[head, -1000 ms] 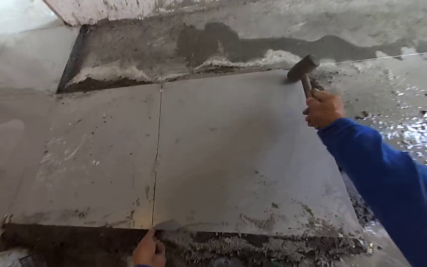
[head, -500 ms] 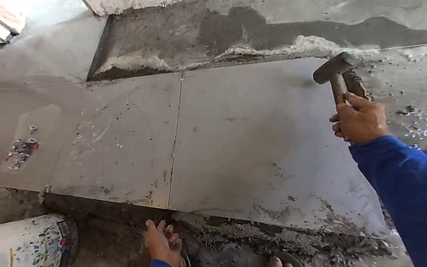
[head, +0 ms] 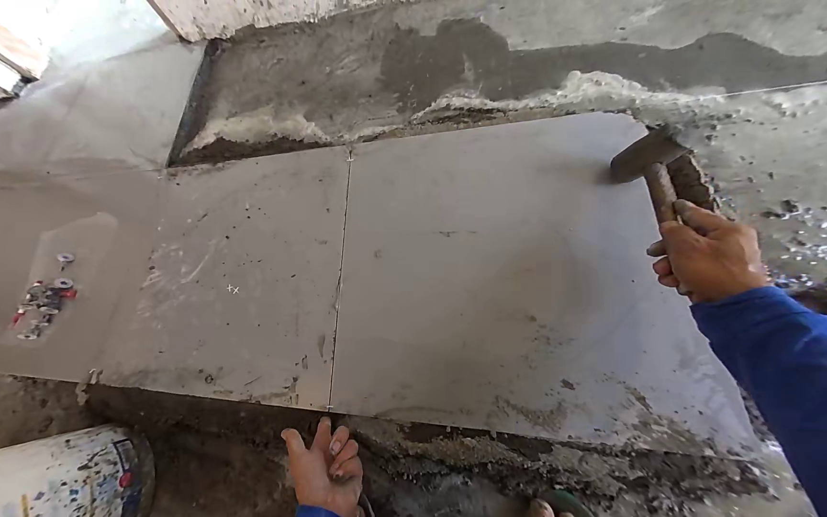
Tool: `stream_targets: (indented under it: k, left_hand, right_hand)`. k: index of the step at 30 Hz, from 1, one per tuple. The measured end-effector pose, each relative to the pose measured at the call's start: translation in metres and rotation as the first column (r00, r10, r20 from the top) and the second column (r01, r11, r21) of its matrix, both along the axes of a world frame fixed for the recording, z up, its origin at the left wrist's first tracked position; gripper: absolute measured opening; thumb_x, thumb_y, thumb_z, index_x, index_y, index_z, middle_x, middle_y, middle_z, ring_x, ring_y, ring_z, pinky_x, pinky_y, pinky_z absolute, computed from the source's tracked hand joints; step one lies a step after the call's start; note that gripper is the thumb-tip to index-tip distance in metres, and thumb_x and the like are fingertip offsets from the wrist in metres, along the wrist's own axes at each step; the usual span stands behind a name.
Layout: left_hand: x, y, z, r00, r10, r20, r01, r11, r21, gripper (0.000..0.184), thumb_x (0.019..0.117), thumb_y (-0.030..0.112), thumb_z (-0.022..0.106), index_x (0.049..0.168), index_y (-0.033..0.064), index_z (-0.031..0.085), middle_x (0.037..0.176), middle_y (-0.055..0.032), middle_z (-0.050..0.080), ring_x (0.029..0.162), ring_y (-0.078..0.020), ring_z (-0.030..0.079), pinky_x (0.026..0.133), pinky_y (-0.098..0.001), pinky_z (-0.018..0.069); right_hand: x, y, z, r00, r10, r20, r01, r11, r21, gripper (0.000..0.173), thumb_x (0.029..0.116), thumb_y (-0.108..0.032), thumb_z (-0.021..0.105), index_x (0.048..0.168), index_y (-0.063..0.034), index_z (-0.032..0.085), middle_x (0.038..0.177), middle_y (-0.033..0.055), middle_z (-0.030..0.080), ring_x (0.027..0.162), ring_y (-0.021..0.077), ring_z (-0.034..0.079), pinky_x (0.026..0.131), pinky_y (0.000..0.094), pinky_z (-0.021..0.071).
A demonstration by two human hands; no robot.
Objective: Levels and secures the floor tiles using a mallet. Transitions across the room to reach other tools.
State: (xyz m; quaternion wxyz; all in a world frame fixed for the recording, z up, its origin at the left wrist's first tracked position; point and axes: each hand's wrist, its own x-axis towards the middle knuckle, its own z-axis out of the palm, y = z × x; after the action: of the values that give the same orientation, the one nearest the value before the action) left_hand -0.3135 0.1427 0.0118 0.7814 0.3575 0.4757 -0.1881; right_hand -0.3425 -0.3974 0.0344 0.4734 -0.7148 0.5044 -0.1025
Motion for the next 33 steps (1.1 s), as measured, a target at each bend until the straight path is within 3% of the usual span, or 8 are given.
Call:
stream_targets:
  k: [5, 10, 14, 19, 23, 26, 30, 33]
  left_hand:
    - [-0.002, 0.001, -0.001, 0.999, 0.028, 0.029, -0.026, 0.996, -0.086, 0.085, 0.0919, 0.085, 0.010, 0.092, 0.0147, 0.057, 0.050, 0.0048, 0.042, 0.032, -0.0056, 0.038, 0.028, -0.0215, 0.0336]
    - [-0.010, 0.011, -0.015, 0.987, 0.146, 0.074, -0.123, 0.959, -0.254, 0.090, 0.0894, 0.087, 0.013, 0.103, 0.0119, 0.061, 0.052, 0.0060, 0.044, 0.033, -0.0039, 0.040, 0.029, -0.0205, 0.0353]
    - [-0.007, 0.013, -0.030, 0.966, 0.248, 0.074, -0.209, 0.916, -0.343, 0.087, 0.0871, 0.089, 0.020, 0.087, 0.0119, 0.061, 0.052, 0.0061, 0.045, 0.034, -0.0033, 0.041, 0.031, -0.0190, 0.0357]
    - [0.007, 0.009, -0.012, 0.983, 0.177, 0.048, -0.167, 0.972, -0.167, 0.087, 0.0933, 0.082, 0.014, 0.073, 0.0112, 0.060, 0.048, 0.0062, 0.041, 0.033, -0.0034, 0.037, 0.031, -0.0182, 0.0314]
    - [-0.002, -0.001, 0.009, 1.000, 0.005, 0.014, -0.007, 0.984, 0.178, 0.085, 0.1015, 0.072, 0.008, 0.090, 0.0086, 0.064, 0.044, 0.0079, 0.034, 0.031, -0.0041, 0.032, 0.031, -0.0204, 0.0305]
    - [-0.022, -0.006, 0.010, 0.993, -0.068, -0.094, 0.100, 0.913, 0.395, 0.070, 0.1046, 0.069, 0.013, 0.095, 0.0136, 0.054, 0.046, 0.0060, 0.031, 0.033, -0.0071, 0.031, 0.032, -0.0233, 0.0308]
    - [-0.026, -0.013, 0.006, 0.982, -0.124, -0.140, 0.166, 0.923, 0.346, 0.071, 0.1009, 0.076, 0.014, 0.095, 0.0139, 0.049, 0.048, 0.0043, 0.033, 0.034, -0.0083, 0.032, 0.033, -0.0243, 0.0319]
    - [-0.018, -0.014, 0.004, 0.996, -0.073, -0.042, 0.079, 0.980, 0.182, 0.078, 0.0972, 0.080, 0.010, 0.073, 0.0164, 0.048, 0.047, 0.0046, 0.038, 0.034, -0.0071, 0.035, 0.032, -0.0223, 0.0333]
  right_hand:
    - [0.001, 0.000, 0.000, 1.000, 0.003, -0.005, -0.003, 1.000, 0.008, 0.049, 0.1092, -0.037, 0.046, 0.156, -0.0250, 0.044, 0.088, 0.0119, 0.067, 0.045, 0.0138, 0.049, 0.041, 0.0328, 0.0435]
    - [0.000, -0.001, 0.000, 1.000, 0.002, -0.005, -0.002, 1.000, 0.021, 0.048, 0.1099, -0.035, 0.047, 0.157, -0.0251, 0.043, 0.087, 0.0118, 0.067, 0.044, 0.0131, 0.048, 0.040, 0.0316, 0.0432]
    - [0.000, -0.001, 0.002, 1.000, -0.012, -0.006, 0.012, 1.000, 0.019, 0.047, 0.1097, -0.035, 0.048, 0.156, -0.0275, 0.045, 0.084, 0.0109, 0.066, 0.044, 0.0130, 0.047, 0.039, 0.0313, 0.0421]
    - [-0.001, -0.001, 0.005, 1.000, -0.002, -0.025, 0.002, 1.000, 0.015, 0.046, 0.1097, -0.033, 0.048, 0.156, -0.0270, 0.046, 0.085, 0.0109, 0.067, 0.044, 0.0129, 0.048, 0.040, 0.0314, 0.0423]
    - [0.001, 0.002, 0.008, 1.000, -0.003, -0.026, 0.003, 1.000, 0.013, 0.045, 0.1101, -0.033, 0.047, 0.155, -0.0259, 0.047, 0.086, 0.0114, 0.067, 0.045, 0.0128, 0.048, 0.040, 0.0310, 0.0421]
    - [0.000, 0.004, 0.009, 1.000, -0.007, -0.026, 0.007, 1.000, 0.016, 0.046, 0.1099, -0.033, 0.047, 0.155, -0.0264, 0.046, 0.087, 0.0117, 0.067, 0.045, 0.0135, 0.048, 0.041, 0.0319, 0.0423]
    - [-0.001, 0.002, 0.008, 0.999, 0.001, -0.036, -0.001, 1.000, 0.012, 0.047, 0.1100, -0.033, 0.047, 0.156, -0.0257, 0.045, 0.087, 0.0127, 0.067, 0.044, 0.0137, 0.048, 0.040, 0.0322, 0.0424]
    - [-0.001, 0.002, 0.010, 0.998, 0.023, -0.059, -0.023, 1.000, 0.008, 0.048, 0.1103, -0.034, 0.046, 0.157, -0.0256, 0.043, 0.089, 0.0139, 0.067, 0.046, 0.0155, 0.048, 0.042, 0.0345, 0.0433]
